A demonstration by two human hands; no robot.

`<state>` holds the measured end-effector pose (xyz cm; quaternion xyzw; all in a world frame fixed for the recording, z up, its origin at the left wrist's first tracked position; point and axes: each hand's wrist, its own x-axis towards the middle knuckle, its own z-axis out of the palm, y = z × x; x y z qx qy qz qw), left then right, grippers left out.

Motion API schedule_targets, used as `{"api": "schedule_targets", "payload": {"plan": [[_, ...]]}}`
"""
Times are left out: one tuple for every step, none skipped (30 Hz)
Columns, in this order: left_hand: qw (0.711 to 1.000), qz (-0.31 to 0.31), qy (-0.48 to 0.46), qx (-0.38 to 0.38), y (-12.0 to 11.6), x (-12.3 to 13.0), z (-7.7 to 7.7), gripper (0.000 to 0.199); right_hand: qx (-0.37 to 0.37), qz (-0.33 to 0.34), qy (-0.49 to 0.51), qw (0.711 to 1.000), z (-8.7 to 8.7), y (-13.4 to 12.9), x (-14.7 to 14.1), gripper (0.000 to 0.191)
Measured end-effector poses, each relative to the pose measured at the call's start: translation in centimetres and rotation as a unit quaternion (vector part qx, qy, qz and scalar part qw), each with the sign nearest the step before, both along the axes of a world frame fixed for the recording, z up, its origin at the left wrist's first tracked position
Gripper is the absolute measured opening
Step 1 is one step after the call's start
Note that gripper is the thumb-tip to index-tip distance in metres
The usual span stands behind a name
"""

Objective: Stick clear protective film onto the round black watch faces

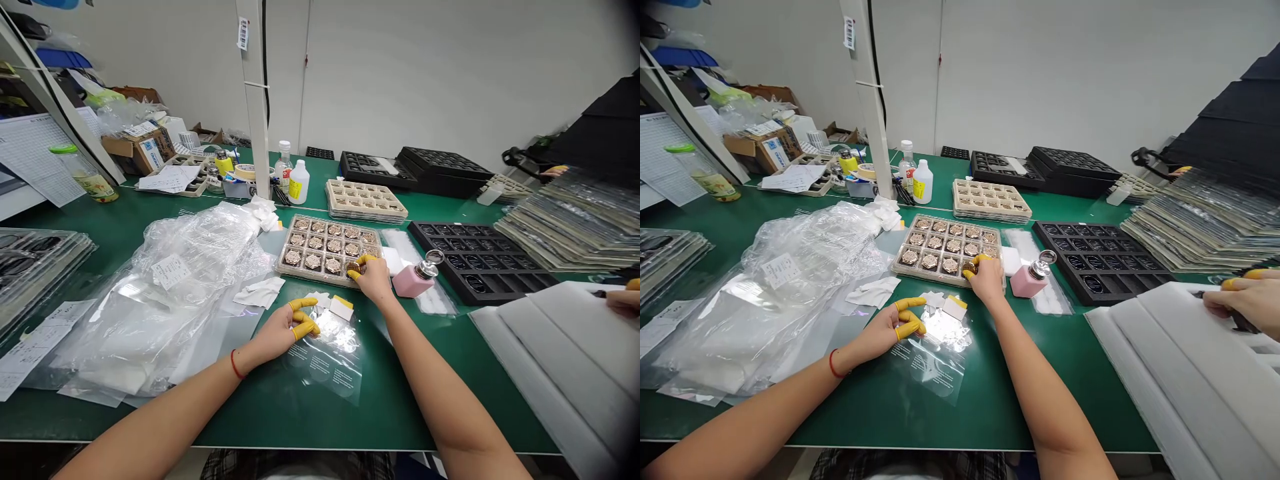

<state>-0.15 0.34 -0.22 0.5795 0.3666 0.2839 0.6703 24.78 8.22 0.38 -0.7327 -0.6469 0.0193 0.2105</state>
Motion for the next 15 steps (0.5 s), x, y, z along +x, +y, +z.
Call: {"api": "schedule_targets", "payload": {"plan": [[1.000, 0.003, -0.012, -0.013, 0.0, 0.0, 0.1, 0.059, 0.018, 0.010, 0.022, 1.000, 0.3, -0.9, -0.5, 0.017], [0.999, 0.004, -0.025, -0.023, 0.0, 0.0, 0.3, 0.061, 0.041, 0.031, 0.055, 0.997, 0.6, -2.0, -1.2, 0.015], [0.999, 0.003, -0.038, -0.029, 0.0, 0.0, 0.5, 0.063, 0.065, 0.063, 0.098, 0.991, 1.0, -3.2, -2.1, 0.012], [0.998, -0.003, -0.051, -0.034, -0.1, 0.0, 0.7, 0.066, 0.082, 0.110, 0.148, 0.980, 1.3, -4.6, -3.1, 0.010], [0.997, -0.016, -0.065, -0.039, -0.1, 0.1, 0.9, 0.067, 0.084, 0.171, 0.190, 0.963, 1.7, -5.9, -4.2, 0.007], [0.995, -0.031, -0.080, -0.045, -0.2, 0.1, 1.0, 0.068, 0.072, 0.236, 0.215, 0.945, 2.0, -7.2, -5.2, 0.006], [0.993, -0.045, -0.094, -0.050, -0.3, 0.1, 1.1, 0.068, 0.054, 0.289, 0.225, 0.929, 2.2, -8.3, -6.1, 0.010], [0.992, -0.052, -0.103, -0.052, -0.3, 0.2, 1.1, 0.068, 0.035, 0.328, 0.228, 0.916, 2.4, -9.1, -6.8, 0.015], [0.992, -0.051, -0.104, -0.047, -0.4, 0.2, 1.1, 0.068, 0.018, 0.352, 0.230, 0.907, 2.4, -9.7, -7.3, 0.020], [0.994, -0.045, -0.097, -0.034, -0.4, 0.2, 1.0, 0.068, 0.004, 0.359, 0.237, 0.903, 2.4, -10.1, -7.6, 0.023], [0.995, -0.036, -0.087, -0.015, -0.5, 0.1, 1.0, 0.069, -0.008, 0.353, 0.253, 0.901, 2.4, -10.2, -7.7, 0.024], [0.997, -0.030, -0.074, 0.007, -0.6, 0.1, 0.9, 0.071, -0.019, 0.337, 0.274, 0.901, 2.3, -10.2, -7.7, 0.023], [0.997, -0.029, -0.059, 0.028, -0.6, 0.1, 0.8, 0.072, -0.032, 0.319, 0.291, 0.902, 2.2, -10.0, -7.6, 0.021], [0.997, -0.032, -0.043, 0.049, -0.7, 0.0, 0.7, 0.073, -0.047, 0.302, 0.297, 0.905, 2.1, -9.9, -7.6, 0.019], [0.997, -0.036, -0.028, 0.067, -0.8, 0.0, 0.6, 0.073, -0.057, 0.287, 0.293, 0.910, 2.0, -9.8, -7.6, 0.017]]}}
